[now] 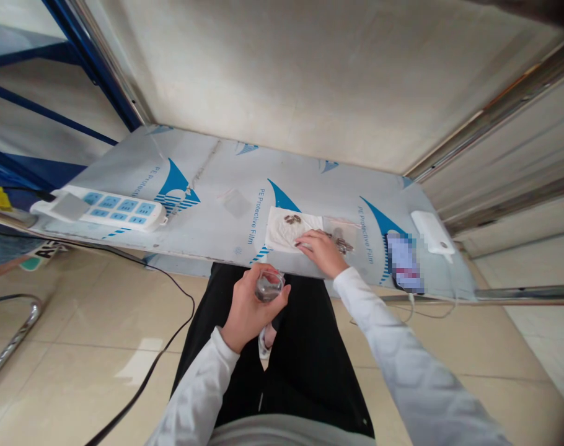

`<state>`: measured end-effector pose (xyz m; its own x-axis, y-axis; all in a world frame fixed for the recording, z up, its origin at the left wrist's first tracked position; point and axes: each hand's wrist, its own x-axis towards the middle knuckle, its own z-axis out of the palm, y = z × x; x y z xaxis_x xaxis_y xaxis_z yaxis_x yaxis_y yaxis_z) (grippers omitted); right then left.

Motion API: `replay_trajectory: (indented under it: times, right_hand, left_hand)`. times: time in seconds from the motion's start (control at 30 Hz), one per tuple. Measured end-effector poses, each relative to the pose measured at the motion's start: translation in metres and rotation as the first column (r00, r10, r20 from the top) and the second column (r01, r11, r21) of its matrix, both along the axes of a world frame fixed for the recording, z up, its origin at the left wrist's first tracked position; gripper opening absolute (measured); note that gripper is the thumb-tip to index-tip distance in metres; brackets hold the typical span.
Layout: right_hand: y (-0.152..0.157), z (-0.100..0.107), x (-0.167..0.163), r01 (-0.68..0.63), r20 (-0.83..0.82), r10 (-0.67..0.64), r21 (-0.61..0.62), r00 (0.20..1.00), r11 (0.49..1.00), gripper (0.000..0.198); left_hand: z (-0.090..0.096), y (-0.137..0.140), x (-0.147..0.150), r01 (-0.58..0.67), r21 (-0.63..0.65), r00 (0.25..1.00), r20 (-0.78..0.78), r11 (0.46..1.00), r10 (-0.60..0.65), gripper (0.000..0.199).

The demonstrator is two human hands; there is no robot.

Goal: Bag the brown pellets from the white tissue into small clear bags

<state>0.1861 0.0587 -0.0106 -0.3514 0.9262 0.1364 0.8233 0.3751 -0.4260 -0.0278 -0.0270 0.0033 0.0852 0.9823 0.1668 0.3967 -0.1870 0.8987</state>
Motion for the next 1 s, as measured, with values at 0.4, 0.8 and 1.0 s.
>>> replay_trajectory:
  times: [0.4, 0.8, 1.0]
  right_hand:
    - [0.055, -0.015, -0.013, 0.490, 0.012, -0.490, -0.047, 0.872, 0.871, 0.013]
    - [0.017, 0.024, -0.040, 0.472, -0.295, -0.453, -0.007, 0.841, 0.882, 0.014]
    - [-0.068, 0.089, -0.076, 0.018, -0.315, -0.045, -0.088, 0.948, 0.996, 0.009]
  left_hand:
    - [-0.004, 0.003, -0.006, -0.022, -0.014, 1.000, 0.007, 1.000, 0.022, 0.020]
    - [0.002, 0.005, -0.010, -0.028, -0.013, 1.000, 0.003, 1.000, 0.029, 0.022]
    - [0.005, 0.006, -0.003, 0.049, 0.027, 0.999, 0.016, 0.998, -0.049, 0.025]
